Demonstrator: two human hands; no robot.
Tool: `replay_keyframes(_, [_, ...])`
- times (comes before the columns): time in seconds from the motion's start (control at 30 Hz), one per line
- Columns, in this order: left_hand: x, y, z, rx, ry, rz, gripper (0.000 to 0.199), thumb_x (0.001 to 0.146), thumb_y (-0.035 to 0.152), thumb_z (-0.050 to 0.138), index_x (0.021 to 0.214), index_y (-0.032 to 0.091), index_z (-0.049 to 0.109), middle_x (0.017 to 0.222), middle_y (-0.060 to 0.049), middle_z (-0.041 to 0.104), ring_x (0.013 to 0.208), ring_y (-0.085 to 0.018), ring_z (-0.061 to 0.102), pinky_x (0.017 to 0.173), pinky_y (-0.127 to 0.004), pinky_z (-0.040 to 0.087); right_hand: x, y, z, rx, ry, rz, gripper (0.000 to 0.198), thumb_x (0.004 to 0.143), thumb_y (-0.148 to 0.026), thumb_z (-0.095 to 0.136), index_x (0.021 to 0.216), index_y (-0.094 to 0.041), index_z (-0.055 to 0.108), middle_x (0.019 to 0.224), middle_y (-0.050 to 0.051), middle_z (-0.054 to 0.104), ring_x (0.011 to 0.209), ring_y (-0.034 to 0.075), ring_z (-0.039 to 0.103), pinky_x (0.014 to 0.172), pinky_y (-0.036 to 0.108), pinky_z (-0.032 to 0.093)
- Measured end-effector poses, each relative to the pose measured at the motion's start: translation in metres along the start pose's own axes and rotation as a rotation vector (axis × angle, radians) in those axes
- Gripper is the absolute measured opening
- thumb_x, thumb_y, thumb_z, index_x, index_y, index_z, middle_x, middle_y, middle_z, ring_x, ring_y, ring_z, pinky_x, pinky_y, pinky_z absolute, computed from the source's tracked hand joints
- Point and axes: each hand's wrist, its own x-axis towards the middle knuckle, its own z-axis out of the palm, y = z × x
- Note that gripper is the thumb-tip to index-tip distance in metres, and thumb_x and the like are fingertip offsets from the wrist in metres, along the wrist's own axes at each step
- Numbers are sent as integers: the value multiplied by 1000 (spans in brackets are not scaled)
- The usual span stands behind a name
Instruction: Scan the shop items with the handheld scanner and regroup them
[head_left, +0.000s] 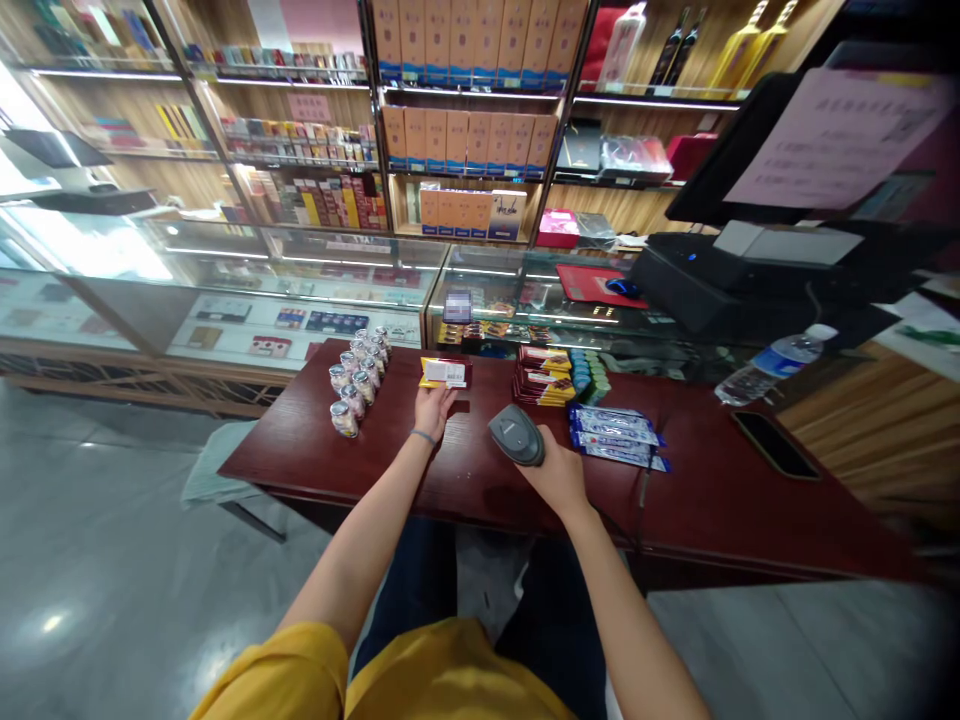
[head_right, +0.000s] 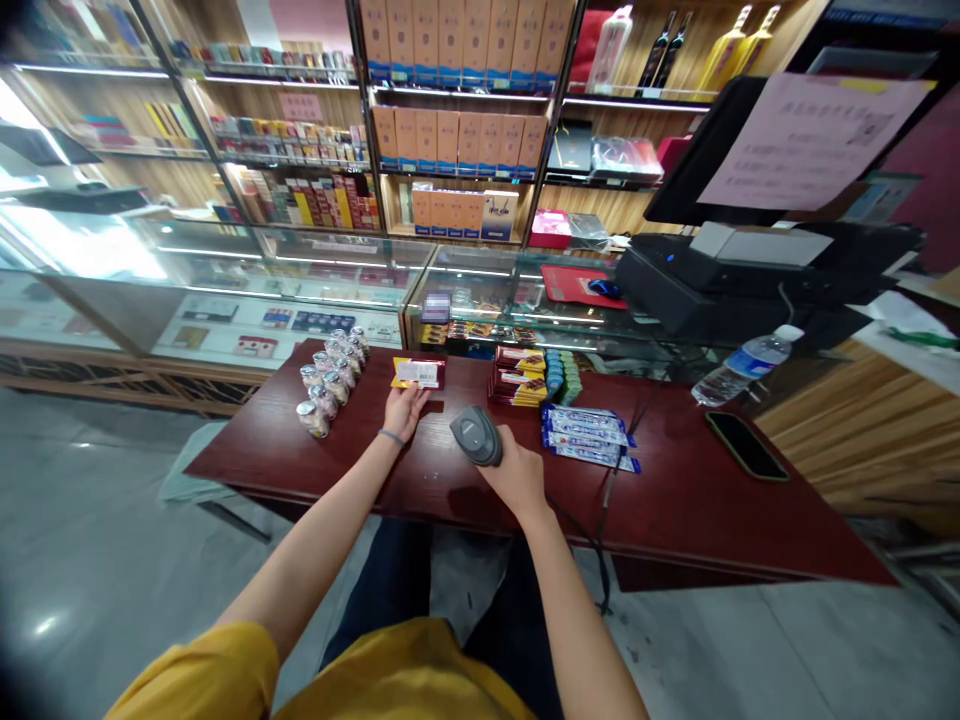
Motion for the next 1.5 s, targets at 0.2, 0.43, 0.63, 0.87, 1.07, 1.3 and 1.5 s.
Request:
replay_keyframes(0.2, [-1,1,1,10,-4,21,32,73,22,76,98,19,56,95,-2,66,82,-9,64,91,-35,52,-1,-1,-4,18,34,18,43,76,-46,63,112,-25,56,80,2,73,71,22,69,58,25,37])
replay_keyframes(0.43, [-6,3,11,179,-46,8,37,73,38,75,98,17,58,90,-3,67,76,-11,65,80,-35,56,-7,9,-17,14,106,94,40,76,-49,63,108,-26,58,81,0,73,68,21,68,58,25,36])
replay_keyframes(0.63, [-1,3,50,585,-45,247,35,77,41,67,101,15,68,92,-7,71,80,-17,66,75,-31,54,-16,37,-32,20,157,207,43,75,-51,63,110,-26,58,81,1,73,71,23,68,60,27,36])
replay_keyframes(0.87, [-6,-2,124,1294,-376,638,29,92,34,52,112,23,69,109,-6,72,98,-20,66,88,-30,49,-27,67,-47,-12,215,280,43,76,-47,62,113,-25,56,80,3,73,69,24,67,59,28,37])
replay_keyframes(1.07, [-14,-32,160,1828,-746,697,29,96,30,42,113,24,65,106,-9,70,95,-20,65,81,-27,47,-34,88,-55,-37,270,305,45,76,-48,61,114,-25,56,75,3,72,67,23,67,59,27,40])
replay_keyframes(1.3, [-15,-64,159,1389,-801,614,18,83,19,63,97,27,71,86,-8,68,92,-22,63,86,-29,44,-40,101,-58,-63,310,326,45,77,-50,60,113,-24,57,73,4,72,65,23,67,58,27,40])
replay_keyframes(1.5, [-4,-83,153,1205,-833,590,15,79,23,68,93,28,72,90,-8,68,98,-22,63,92,-30,45,-40,104,-56,-67,333,313,46,76,-50,59,113,-23,57,73,4,72,65,24,67,58,28,40])
